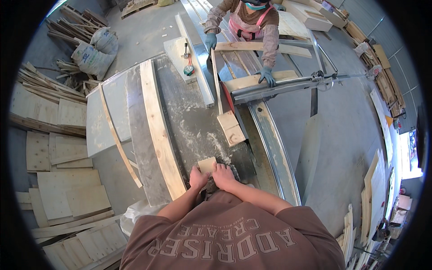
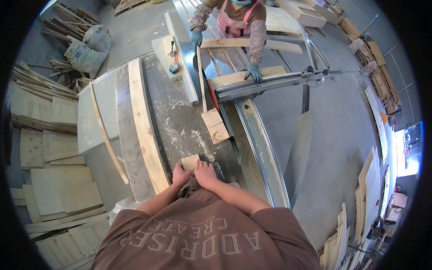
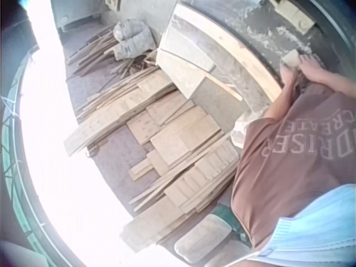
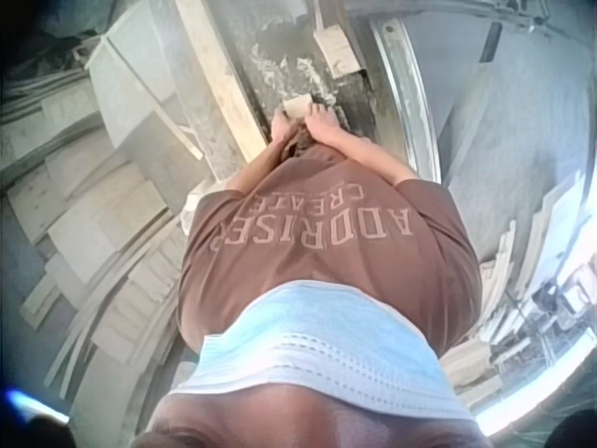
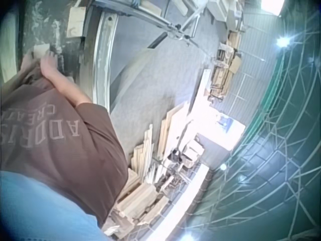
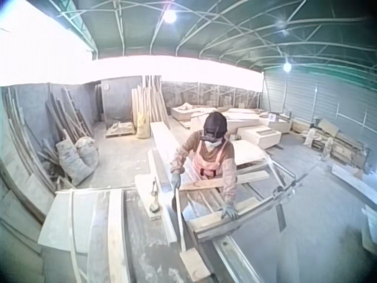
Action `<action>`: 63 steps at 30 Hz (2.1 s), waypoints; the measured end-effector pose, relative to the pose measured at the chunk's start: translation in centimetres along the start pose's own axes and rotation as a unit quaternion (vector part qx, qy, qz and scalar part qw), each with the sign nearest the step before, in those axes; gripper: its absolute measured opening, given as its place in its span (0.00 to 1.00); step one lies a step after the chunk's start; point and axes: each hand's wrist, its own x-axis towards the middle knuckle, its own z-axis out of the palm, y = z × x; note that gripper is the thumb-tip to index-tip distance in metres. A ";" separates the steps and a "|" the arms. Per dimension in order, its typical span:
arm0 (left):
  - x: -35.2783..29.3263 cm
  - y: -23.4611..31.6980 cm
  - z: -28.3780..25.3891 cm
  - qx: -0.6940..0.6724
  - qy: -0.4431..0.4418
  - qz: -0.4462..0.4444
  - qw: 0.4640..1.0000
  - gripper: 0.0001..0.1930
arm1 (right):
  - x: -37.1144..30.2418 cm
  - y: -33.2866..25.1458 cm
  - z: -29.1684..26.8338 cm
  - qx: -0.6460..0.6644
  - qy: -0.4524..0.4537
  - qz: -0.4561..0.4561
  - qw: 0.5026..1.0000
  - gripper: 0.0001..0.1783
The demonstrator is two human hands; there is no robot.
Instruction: The person feeds small wooden blocks through a table saw, guiding them with both hands and collecting the cut pieces into a white sack. The person repeats this process for multiple blocks, maintaining a steady workflow at the saw station.
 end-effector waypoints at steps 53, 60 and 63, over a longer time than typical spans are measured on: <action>-1.0 -2.2 -1.0 -0.306 0.116 0.070 0.942 0.15 | 5.1 6.1 -7.2 0.227 0.081 -0.033 0.970 0.55; -0.6 -1.0 0.6 -0.220 0.048 0.113 0.968 0.17 | 4.5 4.1 -5.7 0.100 -0.028 -0.179 0.978 0.59; -2.0 0.8 -0.3 -0.207 0.035 0.094 0.973 0.17 | 4.0 4.3 -6.0 0.139 0.018 -0.162 0.977 0.61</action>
